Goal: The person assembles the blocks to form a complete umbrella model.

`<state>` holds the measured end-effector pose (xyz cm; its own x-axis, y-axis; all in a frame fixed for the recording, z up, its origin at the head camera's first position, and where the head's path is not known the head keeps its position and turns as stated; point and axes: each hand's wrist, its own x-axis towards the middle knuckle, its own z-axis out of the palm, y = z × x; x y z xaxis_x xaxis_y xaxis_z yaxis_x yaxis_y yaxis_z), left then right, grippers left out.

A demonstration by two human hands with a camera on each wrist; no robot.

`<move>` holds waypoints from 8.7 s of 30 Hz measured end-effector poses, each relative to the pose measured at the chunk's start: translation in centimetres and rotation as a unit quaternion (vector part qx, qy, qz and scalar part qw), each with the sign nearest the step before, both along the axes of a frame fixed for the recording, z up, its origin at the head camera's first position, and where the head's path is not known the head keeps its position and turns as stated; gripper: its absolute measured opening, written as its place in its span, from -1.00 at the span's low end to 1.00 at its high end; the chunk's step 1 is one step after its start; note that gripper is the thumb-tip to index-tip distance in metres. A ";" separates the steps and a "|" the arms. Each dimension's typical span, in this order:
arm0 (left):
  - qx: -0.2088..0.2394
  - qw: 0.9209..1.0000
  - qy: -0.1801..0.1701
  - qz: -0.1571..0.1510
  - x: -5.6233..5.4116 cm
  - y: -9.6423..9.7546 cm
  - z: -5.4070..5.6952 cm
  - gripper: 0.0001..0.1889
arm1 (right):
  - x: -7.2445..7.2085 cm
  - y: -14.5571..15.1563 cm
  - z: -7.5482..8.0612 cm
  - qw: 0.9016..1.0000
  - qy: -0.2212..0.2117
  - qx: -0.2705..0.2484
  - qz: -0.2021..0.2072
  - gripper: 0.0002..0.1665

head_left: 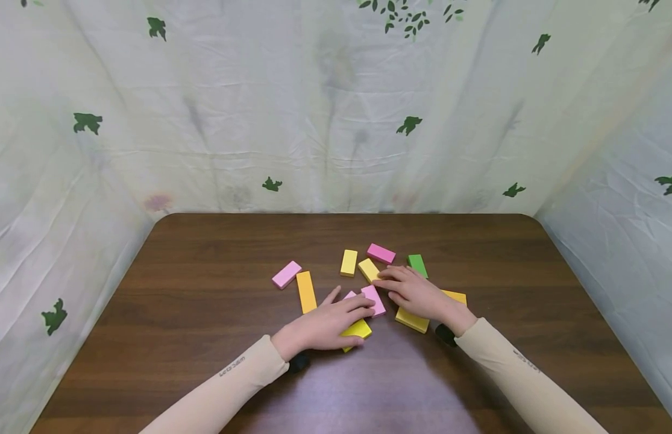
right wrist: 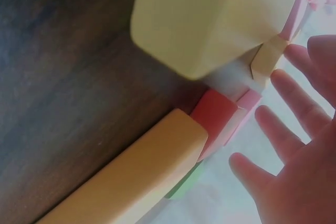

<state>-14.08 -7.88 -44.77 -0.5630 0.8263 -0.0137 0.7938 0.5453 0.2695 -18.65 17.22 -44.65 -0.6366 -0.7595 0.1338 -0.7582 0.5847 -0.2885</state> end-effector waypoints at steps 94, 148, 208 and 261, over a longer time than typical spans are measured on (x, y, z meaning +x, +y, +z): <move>0.004 0.999 -0.006 -0.042 1.0 -0.8 -0.2 -0.41 | 1.6 -0.4 0.2 0.999 -0.027 0.001 0.022 -0.56; 0.014 1.000 0.019 -0.017 -0.4 -0.1 0.3 -0.38 | 0.4 0.2 0.4 0.999 -0.018 -0.026 -0.003 -0.53; -0.030 0.999 -0.013 0.011 -2.1 1.4 0.6 -0.40 | -2.8 -1.7 0.8 0.991 -0.120 0.017 -0.052 -0.52; -0.038 0.999 0.019 0.002 -0.5 1.3 0.3 -0.40 | -2.0 -1.6 1.1 0.995 -0.094 0.011 -0.023 -0.55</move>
<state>-14.56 -6.58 -44.43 -0.5682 0.8210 -0.0555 0.7999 0.5669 0.1968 -20.65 15.58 -43.56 -0.6824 -0.7309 -0.0076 -0.6646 0.6248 -0.4097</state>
